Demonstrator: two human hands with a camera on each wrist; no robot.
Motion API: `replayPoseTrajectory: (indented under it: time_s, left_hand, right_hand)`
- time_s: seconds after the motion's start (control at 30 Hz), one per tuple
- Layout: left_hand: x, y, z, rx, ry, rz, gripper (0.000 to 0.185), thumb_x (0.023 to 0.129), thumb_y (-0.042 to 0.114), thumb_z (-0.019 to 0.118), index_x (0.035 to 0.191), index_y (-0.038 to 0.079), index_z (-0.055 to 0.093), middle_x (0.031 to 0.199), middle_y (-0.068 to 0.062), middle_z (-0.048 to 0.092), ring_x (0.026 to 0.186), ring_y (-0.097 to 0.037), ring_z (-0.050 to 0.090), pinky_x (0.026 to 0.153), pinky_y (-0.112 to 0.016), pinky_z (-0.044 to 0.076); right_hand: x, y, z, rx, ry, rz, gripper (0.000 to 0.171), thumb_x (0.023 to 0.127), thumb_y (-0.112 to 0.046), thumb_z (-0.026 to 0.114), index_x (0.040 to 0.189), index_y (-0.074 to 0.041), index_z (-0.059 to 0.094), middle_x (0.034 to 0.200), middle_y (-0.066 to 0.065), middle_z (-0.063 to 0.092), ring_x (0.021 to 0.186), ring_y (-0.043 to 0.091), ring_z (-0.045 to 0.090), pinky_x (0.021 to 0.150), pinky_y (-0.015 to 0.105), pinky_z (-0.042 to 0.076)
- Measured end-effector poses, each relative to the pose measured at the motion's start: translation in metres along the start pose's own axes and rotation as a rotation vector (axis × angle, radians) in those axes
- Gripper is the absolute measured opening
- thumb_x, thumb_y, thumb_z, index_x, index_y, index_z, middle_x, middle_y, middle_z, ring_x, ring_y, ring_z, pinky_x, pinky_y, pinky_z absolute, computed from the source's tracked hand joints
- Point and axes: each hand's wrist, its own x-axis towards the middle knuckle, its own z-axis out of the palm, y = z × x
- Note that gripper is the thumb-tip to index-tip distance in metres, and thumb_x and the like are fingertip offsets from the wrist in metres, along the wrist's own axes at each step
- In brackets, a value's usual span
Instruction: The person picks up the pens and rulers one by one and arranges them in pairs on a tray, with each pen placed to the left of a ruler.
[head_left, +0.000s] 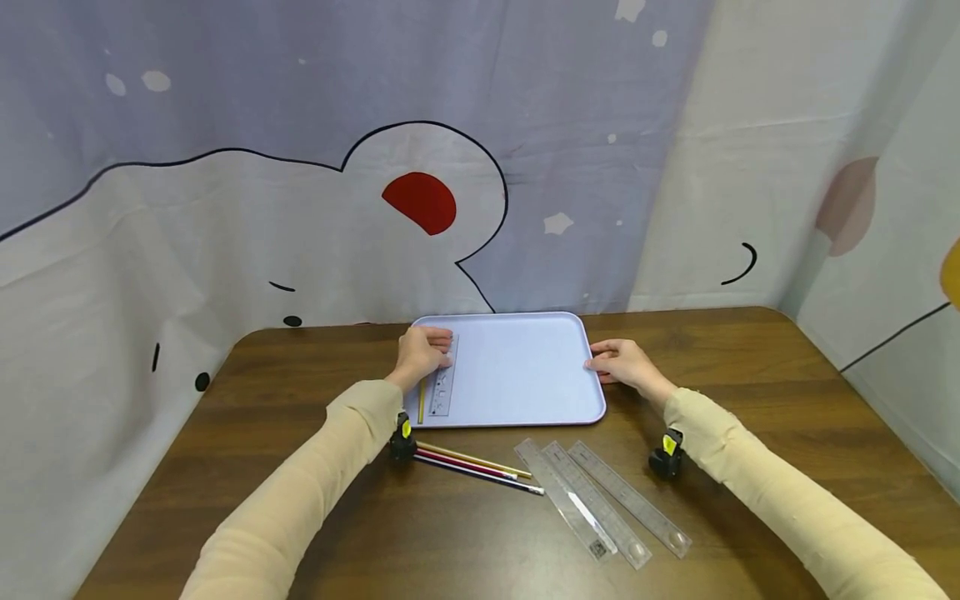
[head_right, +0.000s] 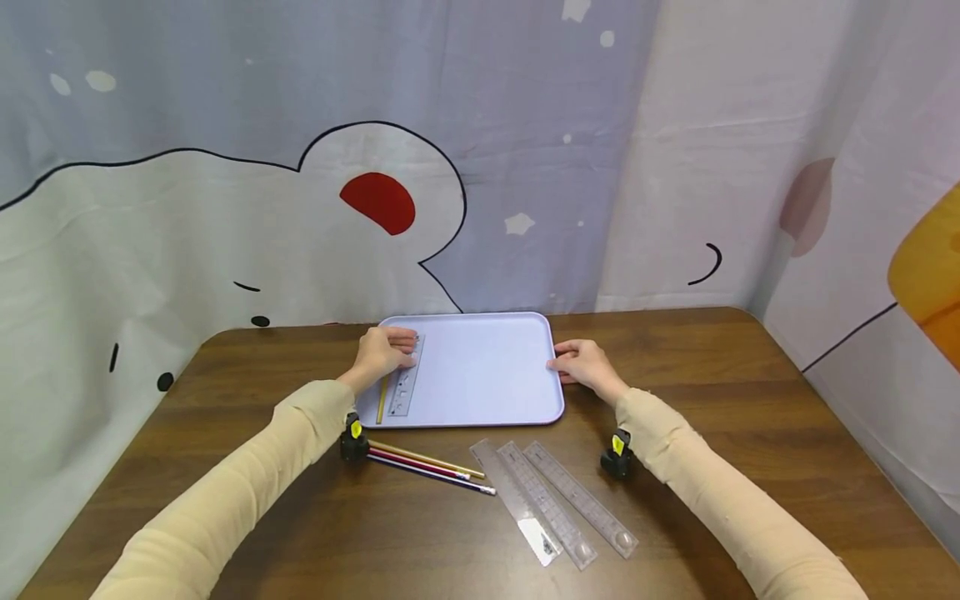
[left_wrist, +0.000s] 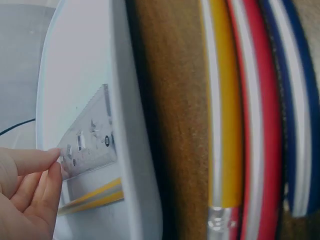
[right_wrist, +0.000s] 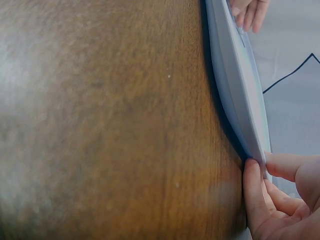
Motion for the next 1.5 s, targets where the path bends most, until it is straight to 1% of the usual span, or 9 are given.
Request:
replayPoseTrajectory:
  time_s: [0.27,0.37,0.4,0.57,0.8,0.93,1.2,1.37,1.5]
  left_hand:
    - [-0.002,0.001,0.003,0.03,0.045,0.048,0.042,0.071,-0.011,0.073,0.112,-0.003,0.069,0.105,-0.018,0.072,0.098,-0.028,0.07,0.088,-0.035,0.058]
    - [-0.004,0.001,0.004,0.046,0.061,0.06,0.04,0.071,-0.01,0.073,0.11,-0.003,0.07,0.102,-0.018,0.073,0.096,-0.028,0.07,0.087,-0.035,0.058]
    - [-0.004,0.001,0.004,0.049,0.064,0.059,0.04,0.071,-0.01,0.073,0.11,-0.003,0.07,0.102,-0.018,0.073,0.096,-0.028,0.071,0.087,-0.035,0.058]
    - [-0.005,0.0,0.005,0.069,0.083,0.037,0.04,0.07,-0.009,0.073,0.109,-0.002,0.071,0.101,-0.016,0.073,0.095,-0.027,0.071,0.087,-0.035,0.058]
    - [-0.004,-0.001,0.006,0.096,0.112,0.004,0.039,0.071,-0.007,0.074,0.109,0.0,0.071,0.101,-0.015,0.074,0.094,-0.025,0.071,0.088,-0.035,0.058]
    - [-0.004,-0.001,0.006,0.095,0.115,0.003,0.038,0.072,-0.008,0.074,0.11,0.0,0.071,0.102,-0.015,0.073,0.095,-0.025,0.071,0.088,-0.035,0.058]
    - [-0.008,0.001,0.002,0.044,0.117,0.02,0.039,0.071,-0.008,0.074,0.11,-0.002,0.071,0.101,-0.017,0.073,0.095,-0.027,0.071,0.089,-0.036,0.057]
    - [-0.012,0.003,-0.002,0.021,0.117,0.025,0.039,0.072,-0.007,0.071,0.111,-0.003,0.07,0.102,-0.017,0.072,0.1,-0.027,0.069,0.095,-0.037,0.054]
    - [-0.014,0.006,-0.005,-0.003,0.11,0.015,0.039,0.075,-0.004,0.07,0.113,-0.003,0.069,0.104,-0.016,0.072,0.102,-0.027,0.069,0.091,-0.035,0.056]
  right_hand:
    - [0.001,-0.001,-0.002,0.018,-0.005,-0.012,0.051,0.091,-0.006,0.062,0.133,0.016,0.043,0.108,0.025,0.065,0.079,0.008,0.063,0.075,0.028,0.061]
    - [0.007,0.005,-0.004,0.03,-0.008,-0.024,0.051,0.09,-0.007,0.065,0.132,0.015,0.045,0.104,0.022,0.066,0.08,0.01,0.064,0.075,0.03,0.062]
    - [0.013,0.013,-0.006,0.051,-0.019,-0.047,0.051,0.089,-0.008,0.067,0.13,0.014,0.048,0.1,0.02,0.066,0.078,0.012,0.064,0.072,0.029,0.062]
    - [0.024,0.027,-0.009,0.112,-0.056,-0.092,0.055,0.083,-0.015,0.076,0.125,0.012,0.053,0.091,0.015,0.068,0.077,0.015,0.066,0.068,0.03,0.062]
    - [0.006,0.005,-0.003,0.027,-0.01,-0.025,0.052,0.089,-0.007,0.065,0.132,0.015,0.045,0.102,0.021,0.066,0.079,0.01,0.064,0.075,0.029,0.061]
    - [0.002,-0.001,-0.001,0.019,-0.002,0.001,0.049,0.092,-0.005,0.062,0.133,0.014,0.044,0.105,0.02,0.065,0.077,0.006,0.062,0.074,0.025,0.061]
    - [0.001,0.0,0.0,0.004,-0.001,-0.001,0.049,0.092,-0.006,0.062,0.133,0.014,0.045,0.102,0.017,0.065,0.075,0.005,0.061,0.073,0.025,0.061]
    - [0.003,0.002,0.001,0.002,-0.002,-0.011,0.049,0.092,-0.007,0.062,0.133,0.014,0.044,0.101,0.017,0.066,0.076,0.005,0.061,0.074,0.025,0.061]
    - [0.003,0.003,0.001,-0.004,0.001,-0.009,0.05,0.092,-0.007,0.062,0.134,0.014,0.044,0.101,0.017,0.066,0.076,0.005,0.061,0.073,0.024,0.061]
